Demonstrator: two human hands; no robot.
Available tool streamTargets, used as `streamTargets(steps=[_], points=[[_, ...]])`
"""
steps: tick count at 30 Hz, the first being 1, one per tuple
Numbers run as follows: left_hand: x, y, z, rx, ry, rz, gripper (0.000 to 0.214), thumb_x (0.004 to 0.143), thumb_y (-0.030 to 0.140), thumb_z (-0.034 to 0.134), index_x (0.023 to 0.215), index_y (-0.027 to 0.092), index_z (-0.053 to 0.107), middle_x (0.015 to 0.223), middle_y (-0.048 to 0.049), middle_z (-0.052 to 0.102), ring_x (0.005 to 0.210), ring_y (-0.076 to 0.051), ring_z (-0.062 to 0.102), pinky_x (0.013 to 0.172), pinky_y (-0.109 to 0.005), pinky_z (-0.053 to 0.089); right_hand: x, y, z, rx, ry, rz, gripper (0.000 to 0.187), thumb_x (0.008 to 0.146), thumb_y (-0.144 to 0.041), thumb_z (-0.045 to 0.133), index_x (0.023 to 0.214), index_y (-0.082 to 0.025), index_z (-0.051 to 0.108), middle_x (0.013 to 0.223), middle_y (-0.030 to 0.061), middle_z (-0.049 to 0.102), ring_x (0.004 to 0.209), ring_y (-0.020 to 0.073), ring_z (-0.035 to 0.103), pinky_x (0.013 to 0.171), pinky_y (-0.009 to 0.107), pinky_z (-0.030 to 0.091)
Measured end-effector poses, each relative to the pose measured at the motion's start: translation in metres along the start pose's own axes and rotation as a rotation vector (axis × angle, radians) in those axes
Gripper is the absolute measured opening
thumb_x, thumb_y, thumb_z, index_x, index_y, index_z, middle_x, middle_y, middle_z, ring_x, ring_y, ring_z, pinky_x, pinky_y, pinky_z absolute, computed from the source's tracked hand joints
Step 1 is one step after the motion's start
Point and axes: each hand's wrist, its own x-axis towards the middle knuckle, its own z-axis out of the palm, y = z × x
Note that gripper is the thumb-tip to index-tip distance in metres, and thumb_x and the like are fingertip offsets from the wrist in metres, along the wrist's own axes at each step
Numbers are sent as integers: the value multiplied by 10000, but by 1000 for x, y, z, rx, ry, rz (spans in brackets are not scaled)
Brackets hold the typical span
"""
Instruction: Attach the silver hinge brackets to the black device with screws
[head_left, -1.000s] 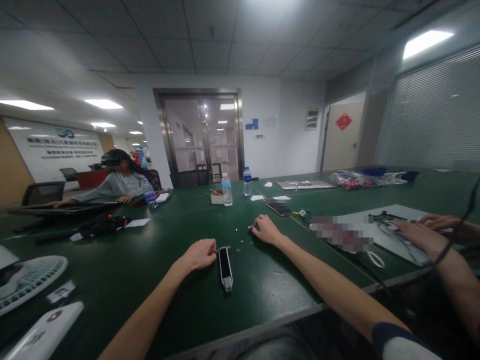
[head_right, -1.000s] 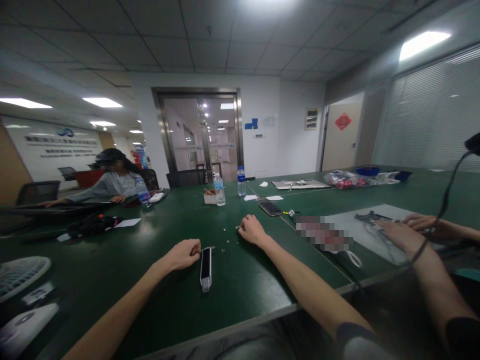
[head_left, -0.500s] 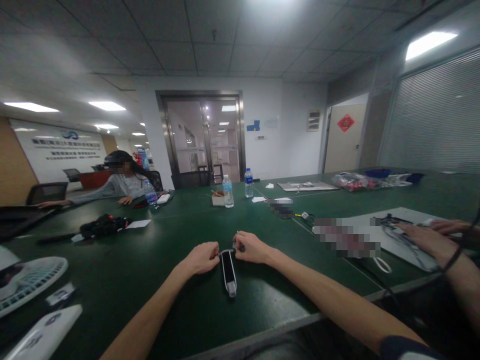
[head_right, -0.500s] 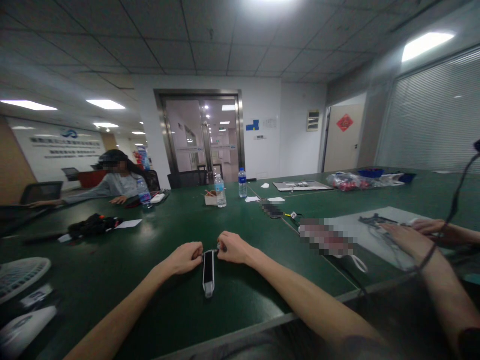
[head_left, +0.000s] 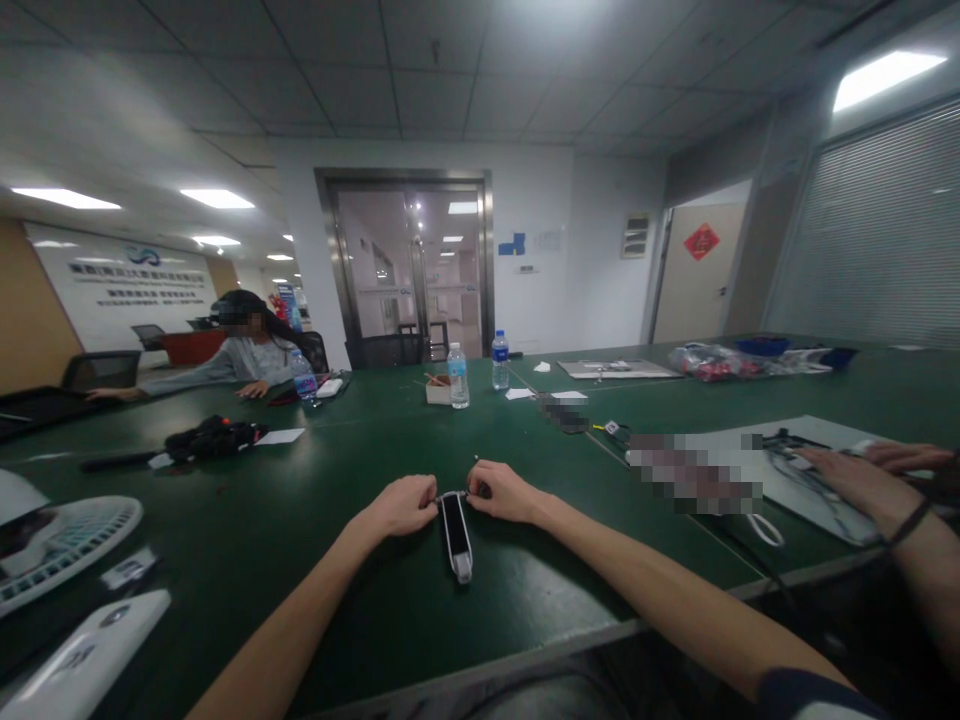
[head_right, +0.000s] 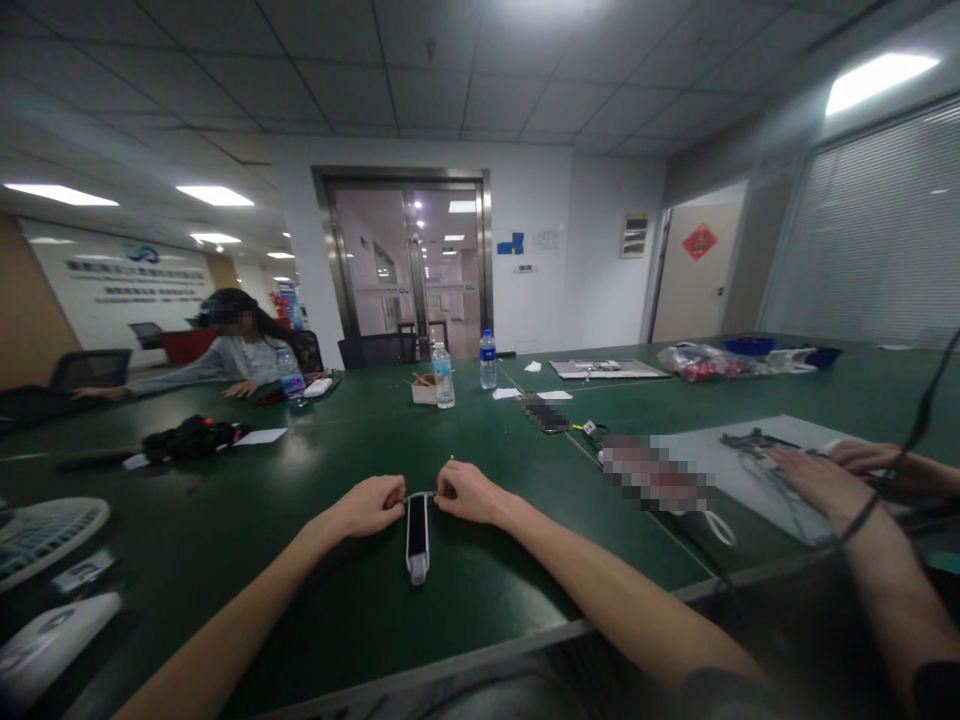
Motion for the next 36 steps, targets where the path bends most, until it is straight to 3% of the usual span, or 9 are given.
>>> streamTargets(steps=[5,11,24,28,32,36], points=[[0,-8,-2,-19,-11,-32,74,785,254,501,753,189,518,765,-17,583,681,-174,554,556,-236,379,-1,0,2,57,-24,-74,50,802,-179,594,838,-161,625,995,68,607,908,159,583,832,287,476],[3,-26,3,-44,-5,-43,61,797,245,492,778,196,524,791,-15,591,685,-168,558,552,-231,381,-2,-1,7,-2,-64,-83,263,805,-130,529,1049,-153,625,1186,107,558,1105,191,526,978,344,398],[4,-28,6,-40,49,-14,80,826,230,433,823,201,508,832,-34,577,758,-192,548,637,-265,400,-1,4,10,-38,-111,12,487,704,-31,462,1156,-184,563,1264,89,550,1192,232,457,985,441,323],[5,-28,7,-46,42,-22,94,831,242,425,838,198,509,846,-36,573,778,-194,547,649,-268,406,0,4,9,12,-111,58,597,700,-25,450,1271,-198,477,1254,81,560,1182,218,453,1006,427,291],[7,-30,9,-45,43,-24,86,829,241,432,830,197,506,841,-33,569,764,-188,542,641,-264,402,0,5,9,69,-100,110,689,710,-43,450,1366,-228,351,1270,45,570,1254,224,363,1032,460,235],[8,-31,10,-42,53,-22,77,831,242,441,825,199,504,823,-29,567,750,-188,538,637,-269,393,0,7,7,128,-94,132,700,713,-65,462,1381,-230,327,1279,38,568,1279,237,332,1034,480,231]])
